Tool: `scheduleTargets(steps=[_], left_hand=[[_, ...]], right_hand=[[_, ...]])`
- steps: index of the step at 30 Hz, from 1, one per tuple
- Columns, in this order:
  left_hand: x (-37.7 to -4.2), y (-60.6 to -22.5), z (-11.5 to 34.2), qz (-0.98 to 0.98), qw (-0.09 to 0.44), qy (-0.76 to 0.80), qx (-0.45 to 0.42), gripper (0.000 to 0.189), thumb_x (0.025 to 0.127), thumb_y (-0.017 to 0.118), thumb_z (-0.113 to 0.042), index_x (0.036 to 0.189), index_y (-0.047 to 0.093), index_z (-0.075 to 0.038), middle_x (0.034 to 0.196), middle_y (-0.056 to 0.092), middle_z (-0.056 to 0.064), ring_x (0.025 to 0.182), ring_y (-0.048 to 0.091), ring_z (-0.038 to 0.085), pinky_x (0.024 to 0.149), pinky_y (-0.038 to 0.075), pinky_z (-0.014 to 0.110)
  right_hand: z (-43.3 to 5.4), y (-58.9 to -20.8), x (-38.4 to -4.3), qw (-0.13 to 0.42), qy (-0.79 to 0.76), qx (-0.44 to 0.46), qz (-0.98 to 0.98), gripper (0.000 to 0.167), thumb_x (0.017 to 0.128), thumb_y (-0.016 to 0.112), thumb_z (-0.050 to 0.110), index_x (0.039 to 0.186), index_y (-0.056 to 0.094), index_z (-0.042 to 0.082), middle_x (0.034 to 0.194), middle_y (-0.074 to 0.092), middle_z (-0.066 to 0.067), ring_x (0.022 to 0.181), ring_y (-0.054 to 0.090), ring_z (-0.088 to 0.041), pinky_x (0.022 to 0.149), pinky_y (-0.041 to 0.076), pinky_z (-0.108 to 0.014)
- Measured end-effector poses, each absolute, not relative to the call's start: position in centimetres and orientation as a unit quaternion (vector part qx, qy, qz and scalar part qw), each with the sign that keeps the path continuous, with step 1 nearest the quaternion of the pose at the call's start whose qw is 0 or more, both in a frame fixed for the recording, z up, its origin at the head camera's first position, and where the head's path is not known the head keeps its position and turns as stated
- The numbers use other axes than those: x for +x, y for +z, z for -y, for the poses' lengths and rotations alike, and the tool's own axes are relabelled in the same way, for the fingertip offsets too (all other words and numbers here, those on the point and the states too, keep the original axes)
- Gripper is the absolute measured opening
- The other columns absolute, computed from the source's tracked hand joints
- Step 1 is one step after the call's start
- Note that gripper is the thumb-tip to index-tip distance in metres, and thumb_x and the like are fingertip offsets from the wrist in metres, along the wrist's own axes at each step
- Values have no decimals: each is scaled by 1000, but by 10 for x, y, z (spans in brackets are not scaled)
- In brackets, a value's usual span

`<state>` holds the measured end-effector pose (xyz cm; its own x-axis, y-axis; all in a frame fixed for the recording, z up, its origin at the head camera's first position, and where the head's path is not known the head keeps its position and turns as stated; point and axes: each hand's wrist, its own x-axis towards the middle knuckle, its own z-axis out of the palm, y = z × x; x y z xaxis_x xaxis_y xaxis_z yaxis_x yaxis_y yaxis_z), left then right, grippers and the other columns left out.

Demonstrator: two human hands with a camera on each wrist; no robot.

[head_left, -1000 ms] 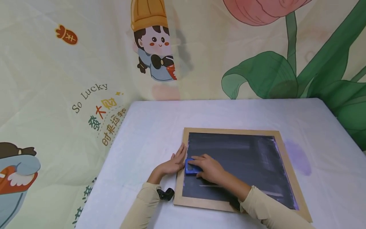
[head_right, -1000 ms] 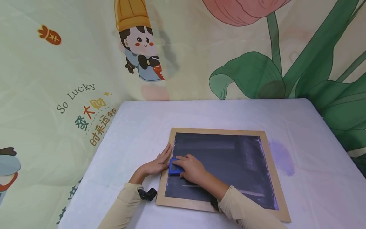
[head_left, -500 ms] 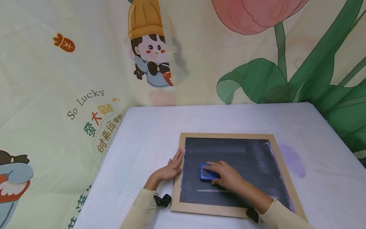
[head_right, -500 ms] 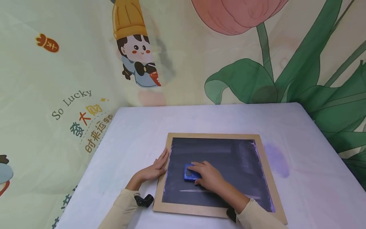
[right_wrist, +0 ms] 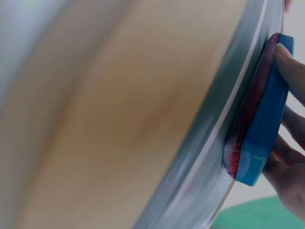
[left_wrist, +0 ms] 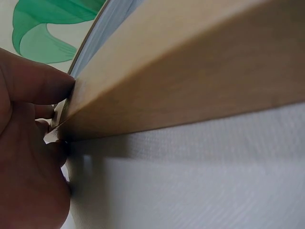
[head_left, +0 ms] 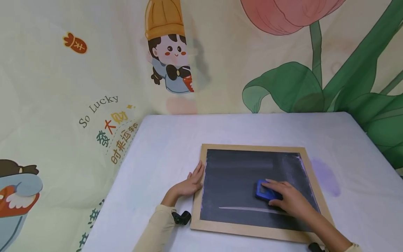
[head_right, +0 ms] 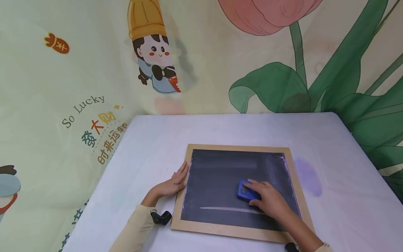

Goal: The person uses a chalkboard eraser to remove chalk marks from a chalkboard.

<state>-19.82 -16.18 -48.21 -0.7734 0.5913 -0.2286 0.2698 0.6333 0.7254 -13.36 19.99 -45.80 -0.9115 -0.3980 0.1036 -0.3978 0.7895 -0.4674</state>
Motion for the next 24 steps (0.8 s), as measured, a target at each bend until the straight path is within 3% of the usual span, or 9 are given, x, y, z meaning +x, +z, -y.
scheduleTargets(steps=[11, 18, 24], left_hand=[[-199, -480, 163, -877, 233, 342, 246, 69, 90, 35, -9, 145, -6, 0, 150, -23, 12, 139, -16, 27, 107, -5, 59], [-198, -481, 162, -878, 228, 341, 248, 68, 91, 35, -10, 145, -6, 0, 151, -22, 12, 139, -16, 27, 107, -5, 59], [-198, -482, 161, -876, 225, 350, 245, 72, 91, 39, -13, 145, -7, 0, 151, -23, 12, 139, -15, 27, 107, -6, 59]], right_hand=[[-258, -463, -120, -30, -243, -194, -950, 65, 61, 80, 17, 122, 59, 13, 121, 58, -20, 99, 55, -39, 72, 47, -51], [-265, -464, -120, -4, -244, -185, -952, 64, 62, 80, 20, 122, 59, 14, 122, 57, -21, 99, 55, -40, 74, 46, -52], [-266, -465, -120, -28, -250, -182, -950, 63, 59, 81, 19, 119, 61, 14, 118, 59, -22, 95, 56, -40, 72, 46, -52]])
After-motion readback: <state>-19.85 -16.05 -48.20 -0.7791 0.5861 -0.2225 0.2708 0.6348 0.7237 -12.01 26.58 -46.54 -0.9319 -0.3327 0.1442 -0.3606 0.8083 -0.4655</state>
